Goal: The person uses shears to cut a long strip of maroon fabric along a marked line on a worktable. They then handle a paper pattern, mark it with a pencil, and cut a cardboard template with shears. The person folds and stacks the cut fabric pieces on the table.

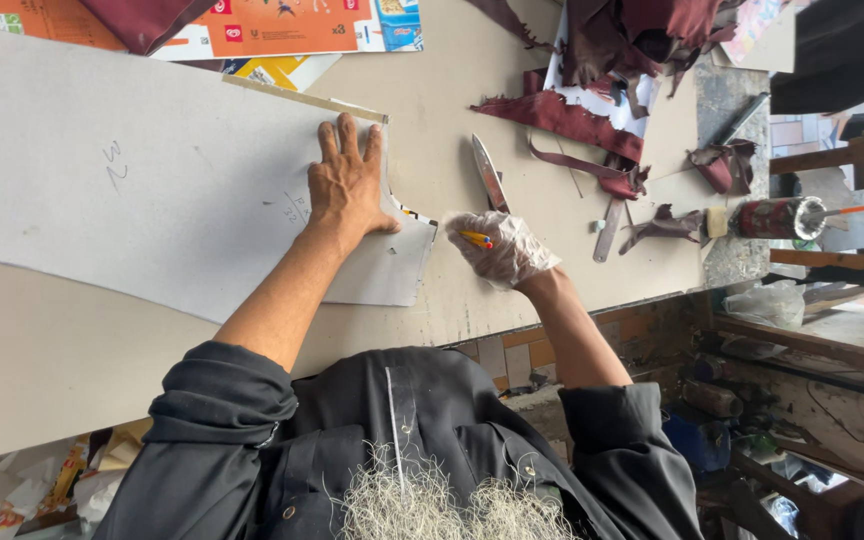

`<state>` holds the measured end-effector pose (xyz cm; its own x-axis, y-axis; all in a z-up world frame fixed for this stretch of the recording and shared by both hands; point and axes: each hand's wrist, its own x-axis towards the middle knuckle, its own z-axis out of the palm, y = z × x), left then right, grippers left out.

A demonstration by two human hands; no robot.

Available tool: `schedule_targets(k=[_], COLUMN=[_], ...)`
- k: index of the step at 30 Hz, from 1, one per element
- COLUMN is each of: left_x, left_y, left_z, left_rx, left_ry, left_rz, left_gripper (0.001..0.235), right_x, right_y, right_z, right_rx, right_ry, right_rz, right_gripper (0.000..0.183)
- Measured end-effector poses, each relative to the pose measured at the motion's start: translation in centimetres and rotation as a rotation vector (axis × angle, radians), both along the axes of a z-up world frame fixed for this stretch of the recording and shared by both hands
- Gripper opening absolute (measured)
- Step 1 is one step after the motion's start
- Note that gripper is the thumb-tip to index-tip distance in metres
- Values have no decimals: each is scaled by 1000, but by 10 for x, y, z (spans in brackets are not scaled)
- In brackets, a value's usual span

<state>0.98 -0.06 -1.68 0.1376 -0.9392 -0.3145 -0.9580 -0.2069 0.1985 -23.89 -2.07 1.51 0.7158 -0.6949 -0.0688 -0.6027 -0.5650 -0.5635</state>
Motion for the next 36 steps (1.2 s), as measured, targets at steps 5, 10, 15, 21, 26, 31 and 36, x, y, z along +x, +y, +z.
schedule_targets(k=[5,10,15,21,26,31,36], left_x=[-2,0,-3,-1,-1,-2,-1], left_y=[-3,-2,-1,-3,-2,-3,-3], left_z=[0,-2,-7,-8,-9,-9,-13], left_rx=[36,13,13,16,2,12,6], left_ry=[-10,-12,-19,-7,-15,-12,-4], left_rz=[6,4,-10,6,-6,-5,-5], left_gripper=[150,150,151,152,153,153,155], right_x=[-19,-4,-1,8,24,29,29], right_y=[13,24,27,16,9,3,6], right_z=[-5,-42,-53,-44,-43,-35,-35], right_rx=[498,807,585,572,599,632,482], right_ry=[-411,-671,-569,-514,-476,-468,-475], right_rz=[-279,-355,-338,-283,-320,-357,-211], right_gripper=[28,30,28,27,30,34,30])
